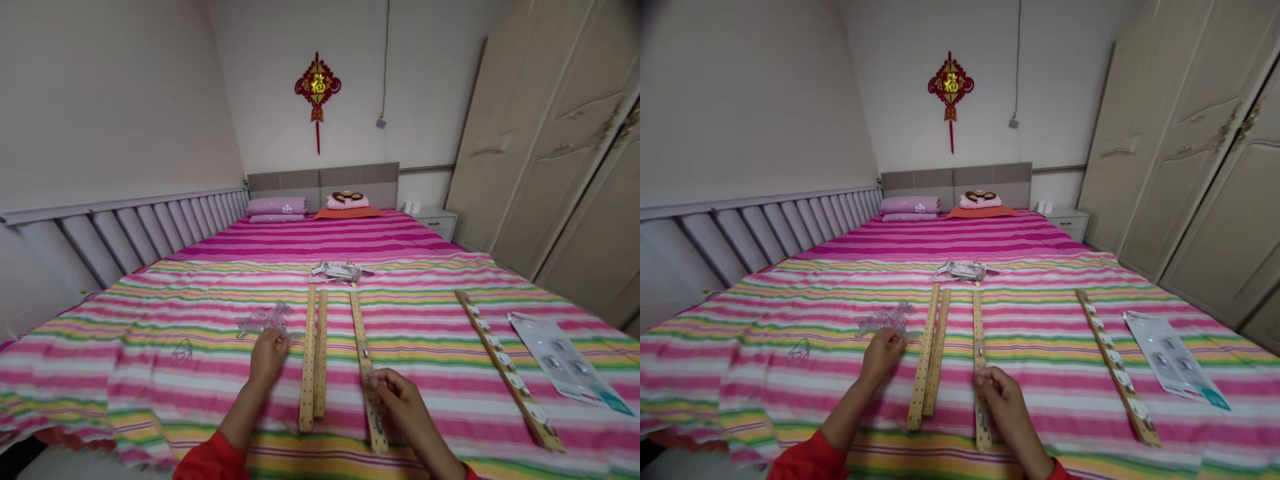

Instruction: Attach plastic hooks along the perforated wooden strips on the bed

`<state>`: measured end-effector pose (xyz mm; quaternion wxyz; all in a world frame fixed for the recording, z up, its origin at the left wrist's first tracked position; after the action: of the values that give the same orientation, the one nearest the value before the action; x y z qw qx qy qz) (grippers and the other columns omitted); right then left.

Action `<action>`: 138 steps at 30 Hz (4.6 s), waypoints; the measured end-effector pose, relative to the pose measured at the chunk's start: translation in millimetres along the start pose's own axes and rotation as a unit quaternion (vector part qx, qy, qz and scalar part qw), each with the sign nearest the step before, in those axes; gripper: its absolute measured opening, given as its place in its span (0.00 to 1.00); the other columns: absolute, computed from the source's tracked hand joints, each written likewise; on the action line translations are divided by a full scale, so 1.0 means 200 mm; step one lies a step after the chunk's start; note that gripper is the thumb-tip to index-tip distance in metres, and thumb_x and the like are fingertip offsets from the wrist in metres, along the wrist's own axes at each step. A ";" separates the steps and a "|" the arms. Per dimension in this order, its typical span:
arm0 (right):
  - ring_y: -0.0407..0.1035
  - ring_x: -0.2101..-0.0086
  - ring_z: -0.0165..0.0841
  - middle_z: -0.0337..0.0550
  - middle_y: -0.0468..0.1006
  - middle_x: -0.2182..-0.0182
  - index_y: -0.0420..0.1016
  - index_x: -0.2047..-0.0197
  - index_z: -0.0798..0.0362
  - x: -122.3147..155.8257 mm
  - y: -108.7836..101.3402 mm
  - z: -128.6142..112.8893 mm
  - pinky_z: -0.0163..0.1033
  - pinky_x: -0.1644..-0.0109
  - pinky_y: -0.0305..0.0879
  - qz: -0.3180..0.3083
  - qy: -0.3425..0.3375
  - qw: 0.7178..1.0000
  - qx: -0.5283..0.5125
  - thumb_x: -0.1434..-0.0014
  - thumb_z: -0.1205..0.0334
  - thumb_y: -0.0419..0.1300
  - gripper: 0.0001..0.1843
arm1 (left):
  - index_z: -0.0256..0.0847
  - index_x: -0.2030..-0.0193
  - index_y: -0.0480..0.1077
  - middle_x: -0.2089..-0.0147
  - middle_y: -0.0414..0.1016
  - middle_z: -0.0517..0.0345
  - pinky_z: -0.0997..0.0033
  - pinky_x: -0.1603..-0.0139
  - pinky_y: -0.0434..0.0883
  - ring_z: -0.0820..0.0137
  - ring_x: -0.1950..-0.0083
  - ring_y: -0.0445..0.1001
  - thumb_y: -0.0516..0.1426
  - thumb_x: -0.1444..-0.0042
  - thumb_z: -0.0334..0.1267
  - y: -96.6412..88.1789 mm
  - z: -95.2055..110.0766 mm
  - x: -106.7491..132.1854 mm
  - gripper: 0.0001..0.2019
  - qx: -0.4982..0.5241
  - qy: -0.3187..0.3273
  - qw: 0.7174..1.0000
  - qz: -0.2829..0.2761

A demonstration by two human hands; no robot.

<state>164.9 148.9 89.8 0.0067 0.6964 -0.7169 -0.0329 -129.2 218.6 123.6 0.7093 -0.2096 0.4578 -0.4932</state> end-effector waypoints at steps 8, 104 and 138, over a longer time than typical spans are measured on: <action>0.63 0.76 0.32 0.39 0.73 0.77 0.78 0.68 0.52 0.01 0.10 -0.24 0.36 0.71 0.60 -0.031 -0.104 0.991 0.074 0.50 0.51 0.62 0.13 | 0.41 0.78 0.67 0.70 0.70 0.59 0.70 0.62 0.65 0.68 0.64 0.70 0.55 0.55 0.34 -0.12 0.37 0.03 0.04 0.096 0.089 0.975 -0.178; 0.42 0.89 0.21 0.24 0.51 0.94 0.60 0.86 0.50 -0.76 -0.13 0.34 0.33 0.84 0.35 0.080 0.079 0.992 -0.055 0.62 0.59 0.61 0.11 | 0.36 0.76 0.74 0.77 0.76 0.59 0.71 0.64 0.70 0.70 0.71 0.74 0.64 0.69 0.30 0.98 0.45 -0.16 0.08 0.499 -0.227 0.818 -0.175; 0.71 0.63 0.41 0.47 0.79 0.68 0.80 0.55 0.50 -0.68 -0.11 0.21 0.45 0.55 0.66 0.064 -0.136 0.972 0.183 0.45 0.62 0.54 0.18 | 0.35 0.61 0.78 0.74 0.77 0.59 0.72 0.64 0.68 0.70 0.70 0.72 0.61 0.64 0.26 1.01 0.45 -0.14 0.18 0.452 -0.212 0.841 -0.207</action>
<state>189.1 286.4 52.4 -0.2164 0.6272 -0.7481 0.0045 47.8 315.9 30.3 0.6863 -0.0548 -0.0320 -0.7245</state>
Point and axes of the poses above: each hand's wrist, its own x-axis away from the middle knuckle, its own y-axis out of the palm, z = x × y, the point moved 7 cm from there along -x, towards the middle knuckle
